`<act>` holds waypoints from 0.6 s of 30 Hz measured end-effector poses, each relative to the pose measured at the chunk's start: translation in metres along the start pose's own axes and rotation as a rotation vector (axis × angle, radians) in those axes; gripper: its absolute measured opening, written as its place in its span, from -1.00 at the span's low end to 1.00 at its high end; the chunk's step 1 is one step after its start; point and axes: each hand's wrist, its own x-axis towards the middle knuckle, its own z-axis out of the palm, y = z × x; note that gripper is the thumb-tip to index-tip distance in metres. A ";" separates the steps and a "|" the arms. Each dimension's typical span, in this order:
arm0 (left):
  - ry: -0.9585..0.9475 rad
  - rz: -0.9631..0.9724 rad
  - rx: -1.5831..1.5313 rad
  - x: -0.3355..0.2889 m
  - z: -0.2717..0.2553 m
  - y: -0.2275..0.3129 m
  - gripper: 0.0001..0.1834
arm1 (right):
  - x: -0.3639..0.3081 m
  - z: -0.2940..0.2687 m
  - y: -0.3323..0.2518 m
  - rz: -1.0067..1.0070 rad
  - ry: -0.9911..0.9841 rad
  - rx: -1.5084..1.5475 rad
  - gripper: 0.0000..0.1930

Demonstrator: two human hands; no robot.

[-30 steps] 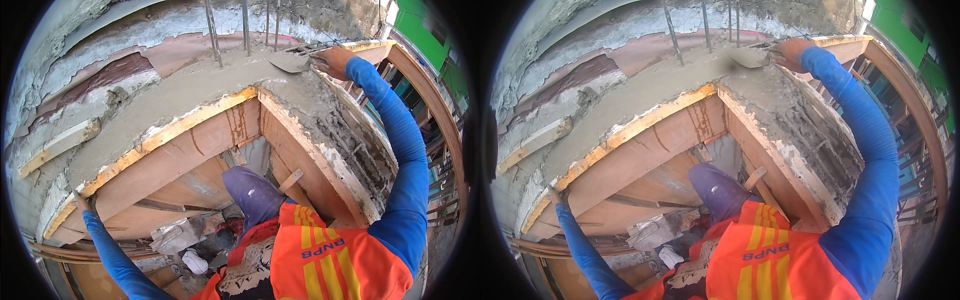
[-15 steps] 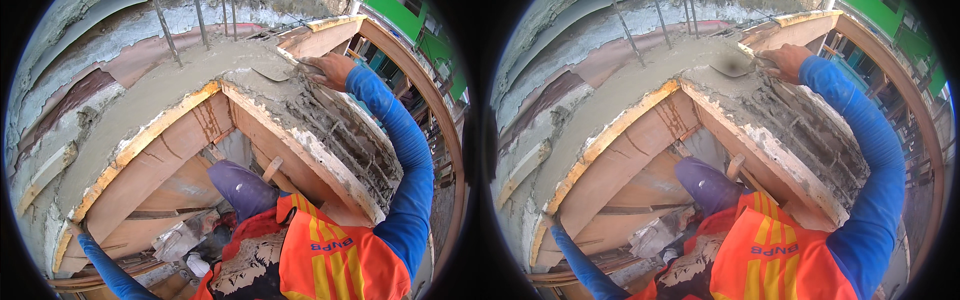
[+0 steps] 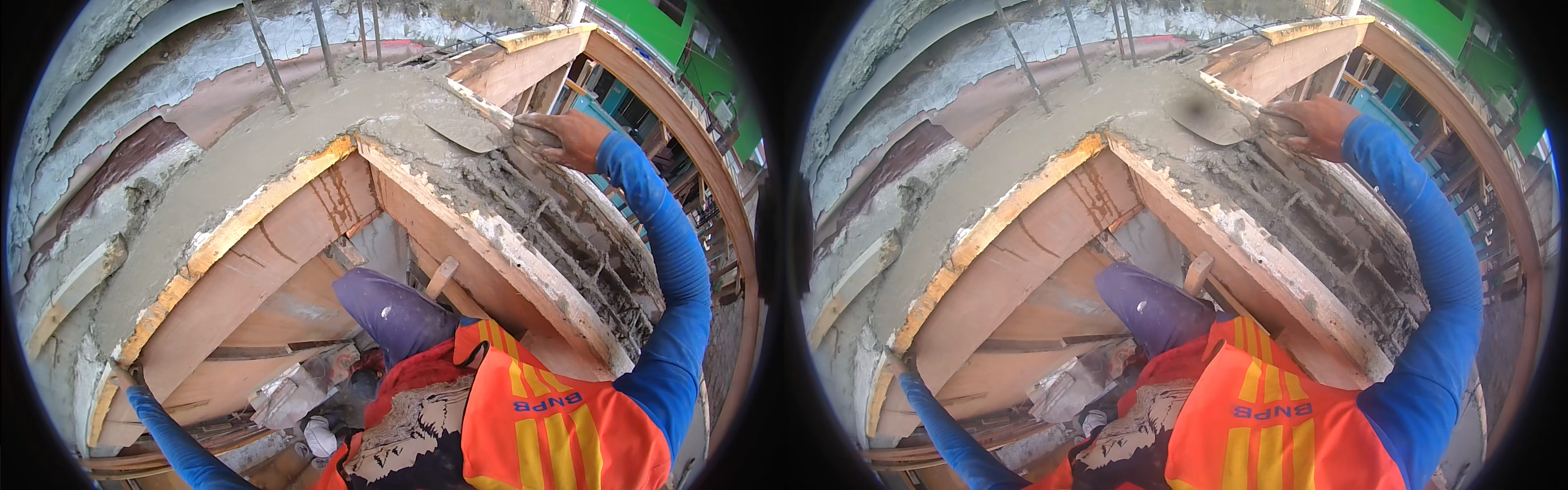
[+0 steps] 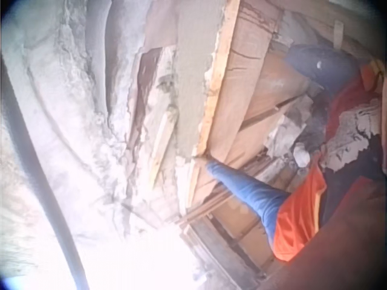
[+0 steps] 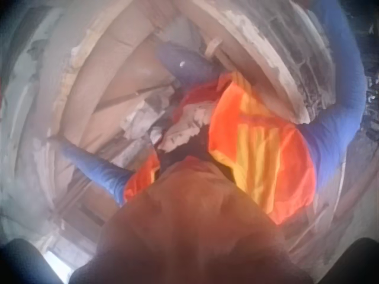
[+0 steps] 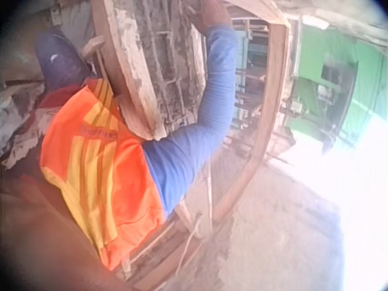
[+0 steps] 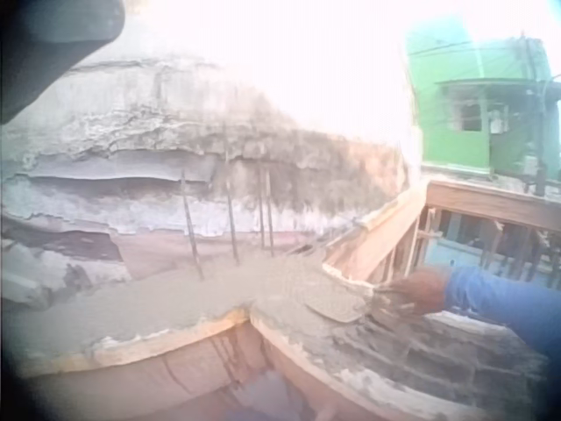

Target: The person applies wet cement to a curved ceiling surface using a trowel. They receive a bowl of cement from a coworker below, scoop the material, and spread it onto the formwork, smoothing the surface repeatedly.

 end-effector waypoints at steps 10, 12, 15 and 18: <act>0.582 1.088 0.708 -0.084 0.095 0.084 -0.24 | -0.067 0.037 0.069 0.419 0.239 0.457 -0.30; 0.042 1.092 0.242 -0.214 0.204 0.135 -0.48 | -0.069 0.048 0.075 0.358 0.239 0.521 -0.33; -0.589 1.082 -0.031 -0.319 0.336 0.156 -0.63 | -0.074 0.061 0.066 0.463 0.183 0.661 -0.29; -0.844 1.228 0.070 -0.359 0.434 0.187 -0.46 | -0.070 0.073 0.064 0.446 0.239 0.780 -0.27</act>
